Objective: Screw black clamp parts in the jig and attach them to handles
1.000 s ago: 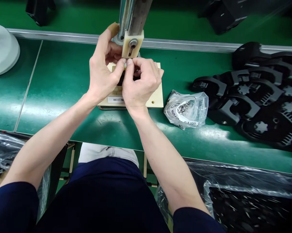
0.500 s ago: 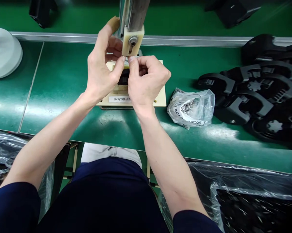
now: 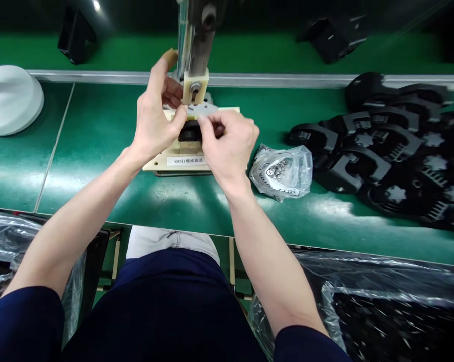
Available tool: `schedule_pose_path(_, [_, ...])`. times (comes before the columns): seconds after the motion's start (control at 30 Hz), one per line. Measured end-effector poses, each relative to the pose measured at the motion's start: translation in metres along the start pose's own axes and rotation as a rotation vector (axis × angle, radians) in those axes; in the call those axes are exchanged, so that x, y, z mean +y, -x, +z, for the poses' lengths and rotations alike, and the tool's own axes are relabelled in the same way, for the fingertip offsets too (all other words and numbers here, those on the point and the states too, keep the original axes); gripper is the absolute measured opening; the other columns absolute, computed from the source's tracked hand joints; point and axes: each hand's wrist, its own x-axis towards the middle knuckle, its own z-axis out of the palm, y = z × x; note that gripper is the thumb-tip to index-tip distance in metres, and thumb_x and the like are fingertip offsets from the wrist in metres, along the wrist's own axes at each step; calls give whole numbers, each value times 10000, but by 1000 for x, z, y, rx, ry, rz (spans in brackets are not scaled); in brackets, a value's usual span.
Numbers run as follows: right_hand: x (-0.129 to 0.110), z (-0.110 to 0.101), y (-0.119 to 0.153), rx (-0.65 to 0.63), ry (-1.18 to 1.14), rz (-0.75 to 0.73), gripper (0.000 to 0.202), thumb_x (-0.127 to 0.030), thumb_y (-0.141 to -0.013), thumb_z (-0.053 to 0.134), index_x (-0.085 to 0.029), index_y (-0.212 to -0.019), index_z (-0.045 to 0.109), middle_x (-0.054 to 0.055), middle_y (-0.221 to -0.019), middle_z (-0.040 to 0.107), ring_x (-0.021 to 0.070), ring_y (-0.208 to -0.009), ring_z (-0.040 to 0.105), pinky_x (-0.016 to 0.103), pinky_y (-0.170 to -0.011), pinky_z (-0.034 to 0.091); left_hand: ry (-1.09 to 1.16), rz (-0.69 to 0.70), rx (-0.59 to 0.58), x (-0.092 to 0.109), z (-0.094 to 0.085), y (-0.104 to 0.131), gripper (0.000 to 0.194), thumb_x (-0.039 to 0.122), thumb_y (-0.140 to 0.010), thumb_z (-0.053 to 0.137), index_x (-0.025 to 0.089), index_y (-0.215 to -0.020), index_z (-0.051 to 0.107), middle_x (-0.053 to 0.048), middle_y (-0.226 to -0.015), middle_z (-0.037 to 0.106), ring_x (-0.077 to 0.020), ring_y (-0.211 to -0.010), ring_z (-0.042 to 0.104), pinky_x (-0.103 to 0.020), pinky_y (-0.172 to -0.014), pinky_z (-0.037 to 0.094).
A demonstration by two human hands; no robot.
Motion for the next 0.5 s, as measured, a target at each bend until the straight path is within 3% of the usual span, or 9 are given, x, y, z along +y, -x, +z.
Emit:
schedule_pose_path(0.13, [9, -49, -5, 138, 2, -50, 208, -279, -858, 591, -192, -669, 597, -2, -651, 614, 165, -672, 595, 345, -751, 440, 41, 72, 122, 0, 3, 0, 573, 218, -802, 582, 156, -1313, 330, -9, -812, 609, -165, -765, 620, -305, -732, 522])
schedule_pose_path(0.2, [9, -79, -29, 241, -28, -83, 182, -257, -838, 602, -189, -668, 607, -7, -640, 618, 152, -629, 583, 324, -706, 453, 56, 76, 178, 6, 3, 2, 511, 213, -789, 560, 154, -1270, 399, 9, -742, 585, -155, -688, 603, -292, -694, 509])
schedule_pose_path(0.27, [0, -113, -75, 352, -69, -127, 151, -243, -832, 604, -186, -693, 620, -5, -661, 634, 149, -631, 587, 305, -673, 471, 77, 45, 199, 10, 6, 5, 480, 212, -796, 528, 154, -1260, 425, -1, -750, 590, -155, -680, 603, -289, -684, 507])
schedule_pose_path(0.33, [-27, -148, -137, 452, -95, -172, 115, -209, -844, 592, -178, -740, 631, 5, -712, 657, 142, -673, 596, 283, -680, 490, 93, 3, 196, 10, 13, 6, 479, 219, -804, 518, 154, -1270, 427, -14, -771, 599, -166, -709, 617, -295, -687, 511])
schedule_pose_path(0.4, [-74, -182, -198, 502, -100, -194, 93, -167, -885, 546, -156, -863, 636, 28, -847, 684, 114, -751, 595, 250, -736, 498, 125, -5, 191, 9, 19, 6, 501, 201, -790, 513, 161, -1281, 423, -17, -784, 606, -172, -726, 626, -303, -704, 520])
schedule_pose_path(0.5, [-151, -212, -259, 421, -102, -228, 307, -212, -982, 411, -127, -1271, 466, 70, -1304, 564, 50, -907, 566, 197, -829, 486, 150, 16, 205, 10, 21, 8, 507, 180, -780, 508, 166, -1279, 424, -15, -784, 610, -172, -718, 627, -305, -698, 525])
